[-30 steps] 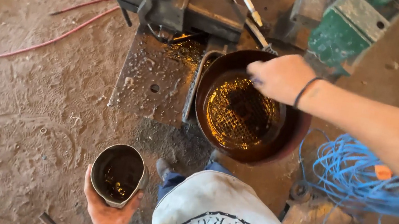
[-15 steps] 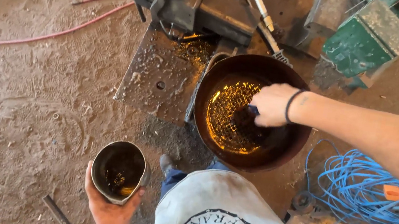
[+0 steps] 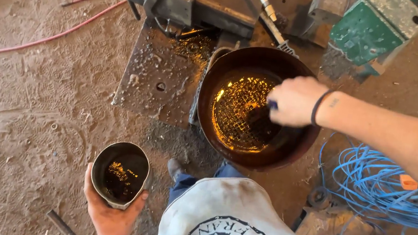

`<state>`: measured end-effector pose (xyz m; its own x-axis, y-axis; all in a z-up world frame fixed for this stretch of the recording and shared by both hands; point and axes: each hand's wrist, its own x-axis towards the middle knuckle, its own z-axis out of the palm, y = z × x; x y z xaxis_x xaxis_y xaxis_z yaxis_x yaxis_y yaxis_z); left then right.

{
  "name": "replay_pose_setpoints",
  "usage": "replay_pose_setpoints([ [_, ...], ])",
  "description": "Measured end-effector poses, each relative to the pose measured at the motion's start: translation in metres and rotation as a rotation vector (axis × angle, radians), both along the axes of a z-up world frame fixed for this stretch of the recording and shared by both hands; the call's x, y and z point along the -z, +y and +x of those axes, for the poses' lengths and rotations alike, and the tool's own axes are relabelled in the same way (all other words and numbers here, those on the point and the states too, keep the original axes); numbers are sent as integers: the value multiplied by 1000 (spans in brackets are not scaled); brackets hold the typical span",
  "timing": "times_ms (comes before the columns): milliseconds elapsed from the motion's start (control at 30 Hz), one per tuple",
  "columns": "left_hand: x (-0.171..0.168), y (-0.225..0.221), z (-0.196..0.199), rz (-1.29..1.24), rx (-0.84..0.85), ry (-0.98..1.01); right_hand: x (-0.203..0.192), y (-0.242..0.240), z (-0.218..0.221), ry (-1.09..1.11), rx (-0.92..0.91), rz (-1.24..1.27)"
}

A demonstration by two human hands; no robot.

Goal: Applying a liquid coating to the interior of a metal component using a paintbrush at a workbench.

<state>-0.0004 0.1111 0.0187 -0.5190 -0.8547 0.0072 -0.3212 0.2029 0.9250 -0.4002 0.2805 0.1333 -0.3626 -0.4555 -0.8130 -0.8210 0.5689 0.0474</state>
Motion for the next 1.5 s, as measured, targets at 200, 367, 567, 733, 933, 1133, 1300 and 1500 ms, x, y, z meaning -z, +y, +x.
replay_pose_setpoints([
  [200, -6, -3, -9, 19, 86, 37, 35, -23, 0, 208, -422, -1082],
  [367, 1, -11, -6, -161, 100, 9, 29, -3, 27, -476, 207, -555],
  [567, 11, -10, -3, -160, 111, -20, 49, -6, -31, 352, -295, -723],
  [733, 12, -15, -4, -155, 136, 7, 35, -15, 30, -339, 6, -1023],
  [933, 16, -13, -2, -203, 74, 40, 37, 11, -15, 176, -140, -373],
  [1133, 14, -10, -5, -63, 78, 48, 38, -6, 16, -242, -51, -1001],
  [1300, 18, -16, -3, -204, 131, 73, 28, 16, 10, -144, 16, -342],
  [1500, 19, -5, -11, -94, 133, 69, 60, 12, -16, 137, -405, -1047],
])
